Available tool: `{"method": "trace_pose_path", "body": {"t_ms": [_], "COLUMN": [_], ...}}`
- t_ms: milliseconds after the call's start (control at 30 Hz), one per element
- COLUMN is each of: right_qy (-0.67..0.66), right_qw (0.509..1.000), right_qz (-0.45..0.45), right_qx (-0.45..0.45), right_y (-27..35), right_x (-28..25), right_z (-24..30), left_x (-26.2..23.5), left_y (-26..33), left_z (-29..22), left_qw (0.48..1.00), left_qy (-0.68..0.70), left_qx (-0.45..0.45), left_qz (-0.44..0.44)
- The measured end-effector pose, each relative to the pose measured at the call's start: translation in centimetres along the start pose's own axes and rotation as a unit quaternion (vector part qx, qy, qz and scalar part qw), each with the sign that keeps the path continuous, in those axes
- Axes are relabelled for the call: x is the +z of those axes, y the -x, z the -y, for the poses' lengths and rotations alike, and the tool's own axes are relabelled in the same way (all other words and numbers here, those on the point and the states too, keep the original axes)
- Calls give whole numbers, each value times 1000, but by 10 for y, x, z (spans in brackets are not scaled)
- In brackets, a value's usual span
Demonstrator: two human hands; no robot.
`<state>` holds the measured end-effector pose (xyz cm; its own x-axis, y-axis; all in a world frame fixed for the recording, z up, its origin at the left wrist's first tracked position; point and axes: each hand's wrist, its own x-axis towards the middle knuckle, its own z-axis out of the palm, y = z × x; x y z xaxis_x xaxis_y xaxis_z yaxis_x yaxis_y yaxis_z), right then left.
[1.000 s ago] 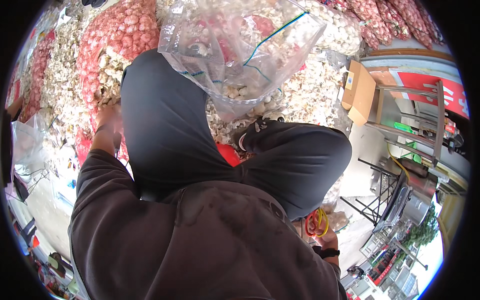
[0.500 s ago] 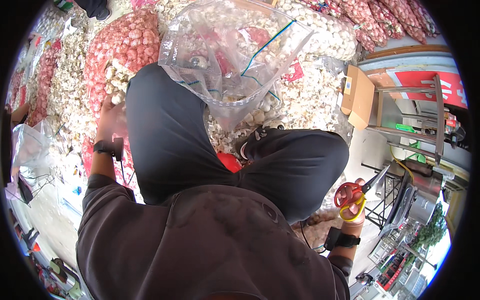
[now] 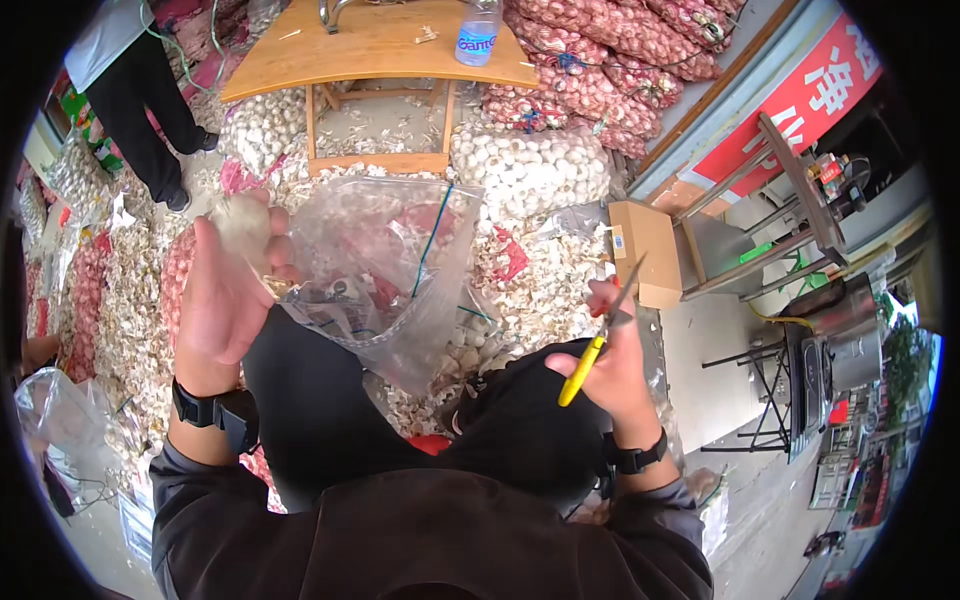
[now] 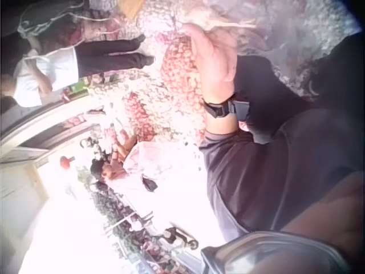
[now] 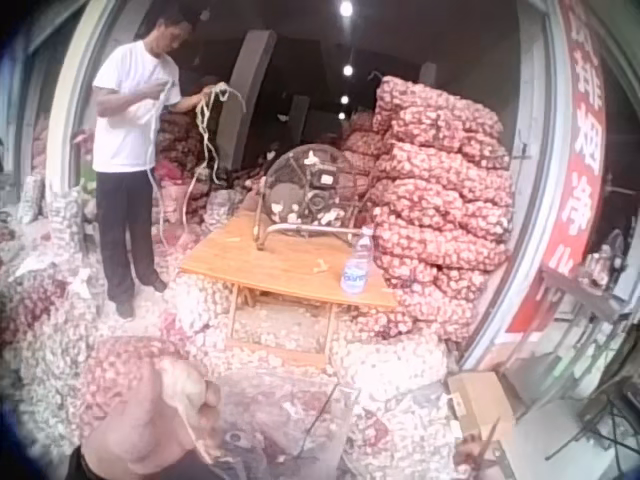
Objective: The person sits among large piles of garlic and repeatedly picks up garlic bulbs. Using yellow-handled scissors, they trim the root ends and then peel away the outer papery skins by hand. The cleaned bulbs are placed into a clear plastic bag on their lap.
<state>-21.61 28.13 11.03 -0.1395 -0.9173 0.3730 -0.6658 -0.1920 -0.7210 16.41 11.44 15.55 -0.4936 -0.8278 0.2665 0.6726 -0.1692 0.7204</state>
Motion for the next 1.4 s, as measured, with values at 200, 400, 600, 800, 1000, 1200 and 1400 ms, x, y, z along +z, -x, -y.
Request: {"method": "trace_pose_path", "body": {"t_ms": [200, 400, 600, 800, 1000, 1200, 1400], "right_qy": [82, 87, 30, 30, 92, -6, 142], "right_qw": [990, 992, 994, 996, 994, 992, 938], "right_qz": [6, 7, 58, 39, 53, -102, -198], "right_qx": [-115, -96, -91, -73, 13, 78, 248], "right_y": [-28, -13, -8, -10, -4, -7, 24], "right_x": [55, 73, 92, 107, 99, 80, -37], "right_z": [25, 2, -20, -18, -12, -18, -76], "left_x": [68, 60, 54, 49, 38, 47, 54], "left_y": [-28, -14, -20, -13, -12, -15, -6], "left_z": [97, 154, 168, 182, 190, 174, 163], "left_qw": [987, 977, 966, 982, 975, 979, 971], "left_qy": [75, 109, 96, 27, 53, 26, -10], "left_qx": [-141, -177, -224, -181, -202, -201, -239], "left_qz": [-21, -43, -86, -46, -79, -21, 19]}}
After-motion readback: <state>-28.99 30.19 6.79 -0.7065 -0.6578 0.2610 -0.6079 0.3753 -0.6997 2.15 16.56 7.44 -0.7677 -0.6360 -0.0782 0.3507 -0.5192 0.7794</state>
